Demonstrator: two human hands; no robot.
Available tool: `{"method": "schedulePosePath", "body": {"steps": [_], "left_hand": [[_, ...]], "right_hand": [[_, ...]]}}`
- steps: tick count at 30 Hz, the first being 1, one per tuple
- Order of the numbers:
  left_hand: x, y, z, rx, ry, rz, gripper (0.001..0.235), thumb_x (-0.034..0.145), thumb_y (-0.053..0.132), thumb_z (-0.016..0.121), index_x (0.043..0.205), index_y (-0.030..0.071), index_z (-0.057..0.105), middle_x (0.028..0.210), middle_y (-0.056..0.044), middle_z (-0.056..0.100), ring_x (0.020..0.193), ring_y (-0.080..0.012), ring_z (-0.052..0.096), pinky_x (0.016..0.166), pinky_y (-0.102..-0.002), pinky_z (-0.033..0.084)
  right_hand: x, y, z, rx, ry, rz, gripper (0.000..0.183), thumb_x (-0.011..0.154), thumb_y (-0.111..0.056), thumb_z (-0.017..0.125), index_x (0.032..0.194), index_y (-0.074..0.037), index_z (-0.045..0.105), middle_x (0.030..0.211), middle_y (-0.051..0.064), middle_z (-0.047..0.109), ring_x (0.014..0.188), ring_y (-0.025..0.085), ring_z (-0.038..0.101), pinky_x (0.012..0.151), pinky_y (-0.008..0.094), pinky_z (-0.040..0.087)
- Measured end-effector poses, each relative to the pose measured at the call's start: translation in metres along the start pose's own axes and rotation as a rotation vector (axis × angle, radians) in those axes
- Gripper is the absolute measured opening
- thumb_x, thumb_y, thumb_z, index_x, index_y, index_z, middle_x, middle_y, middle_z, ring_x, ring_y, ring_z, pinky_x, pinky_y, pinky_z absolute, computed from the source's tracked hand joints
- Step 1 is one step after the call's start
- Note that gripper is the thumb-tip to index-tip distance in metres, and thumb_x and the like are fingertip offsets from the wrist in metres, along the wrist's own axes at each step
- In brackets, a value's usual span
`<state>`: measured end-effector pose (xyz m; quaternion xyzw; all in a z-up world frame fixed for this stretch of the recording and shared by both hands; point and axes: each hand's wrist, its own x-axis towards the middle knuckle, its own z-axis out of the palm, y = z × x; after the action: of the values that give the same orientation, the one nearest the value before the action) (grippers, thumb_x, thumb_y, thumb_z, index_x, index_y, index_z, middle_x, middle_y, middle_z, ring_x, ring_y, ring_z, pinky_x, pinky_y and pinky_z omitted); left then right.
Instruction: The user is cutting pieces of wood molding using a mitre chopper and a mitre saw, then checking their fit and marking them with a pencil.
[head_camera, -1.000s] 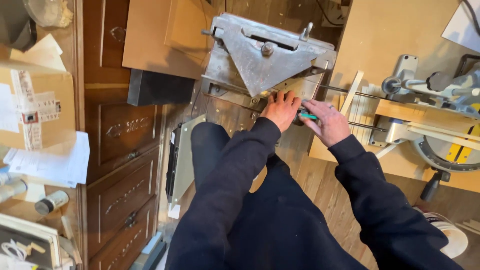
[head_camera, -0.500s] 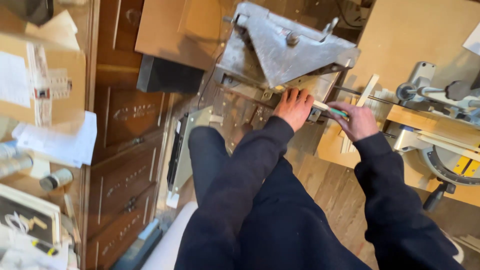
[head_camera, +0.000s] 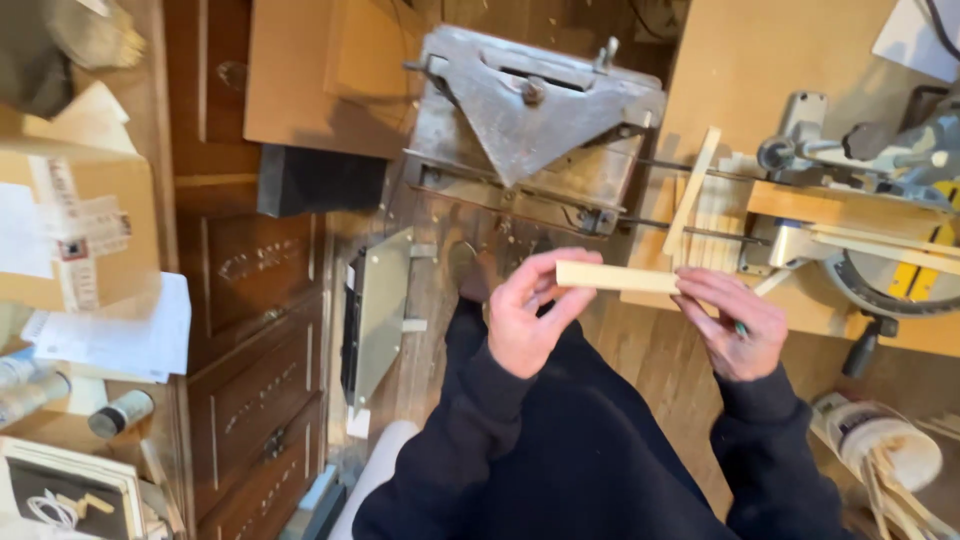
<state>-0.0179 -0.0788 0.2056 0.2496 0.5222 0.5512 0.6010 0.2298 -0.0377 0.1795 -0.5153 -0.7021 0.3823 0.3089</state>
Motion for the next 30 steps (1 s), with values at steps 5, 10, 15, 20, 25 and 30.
{"method": "schedulePosePath", "body": {"steps": [5,10,15,20,25,30], "left_hand": [[-0.025,0.070,-0.023,0.111,-0.207,0.095,0.034,0.096,-0.002,0.073,0.128,-0.001,0.063,0.128,-0.013,0.073,0.119,-0.0214,0.072,0.106,-0.034,0.057],[-0.034,0.117,-0.052,0.348,-0.361,0.322,0.032,0.094,-0.003,0.075,0.124,0.000,0.066,0.125,-0.014,0.074,0.115,-0.0230,0.074,0.104,-0.034,0.059],[-0.040,0.132,-0.077,0.169,-0.167,0.543,0.040,0.086,0.001,0.082,0.108,0.008,0.049,0.115,-0.009,0.073,0.107,-0.0179,0.074,0.096,-0.031,0.061],[-0.045,0.164,-0.120,0.242,-0.222,0.527,0.042,0.087,0.001,0.084,0.119,0.005,0.058,0.115,-0.013,0.075,0.105,-0.0197,0.075,0.097,-0.031,0.061],[-0.031,0.171,-0.157,0.629,-0.303,0.886,0.044,0.087,0.000,0.087,0.125,0.002,0.066,0.115,-0.016,0.075,0.108,-0.0216,0.076,0.096,-0.029,0.064],[-0.030,0.120,-0.166,0.267,-0.111,0.590,0.045,0.089,-0.002,0.086,0.123,0.006,0.058,0.118,-0.008,0.071,0.105,-0.0145,0.072,0.099,-0.028,0.060]], "right_hand": [[-0.011,-0.043,-0.001,0.045,0.020,-0.052,0.023,0.086,0.008,0.077,0.108,0.002,0.073,0.114,0.015,0.074,0.112,0.027,0.072,0.098,0.033,0.057],[-0.010,-0.099,0.004,-0.031,0.099,-0.182,0.023,0.085,0.009,0.079,0.106,0.002,0.073,0.109,0.015,0.073,0.102,0.025,0.073,0.093,0.032,0.057],[-0.015,-0.142,0.023,-0.155,0.170,-0.275,0.023,0.086,0.007,0.082,0.107,0.000,0.075,0.108,0.013,0.074,0.098,0.024,0.073,0.090,0.030,0.057],[-0.028,-0.173,0.053,-0.224,0.230,-0.289,0.023,0.090,0.007,0.083,0.109,-0.003,0.076,0.104,0.011,0.074,0.100,0.022,0.073,0.089,0.029,0.058],[-0.037,-0.193,0.093,-0.262,0.293,-0.177,0.023,0.088,0.005,0.083,0.108,-0.003,0.075,0.107,0.010,0.074,0.098,0.022,0.073,0.087,0.029,0.058],[-0.057,-0.188,0.134,-0.092,0.293,-0.042,0.015,0.080,-0.002,0.081,0.093,-0.005,0.076,0.102,0.010,0.077,0.096,0.025,0.075,0.084,0.032,0.060]]}}
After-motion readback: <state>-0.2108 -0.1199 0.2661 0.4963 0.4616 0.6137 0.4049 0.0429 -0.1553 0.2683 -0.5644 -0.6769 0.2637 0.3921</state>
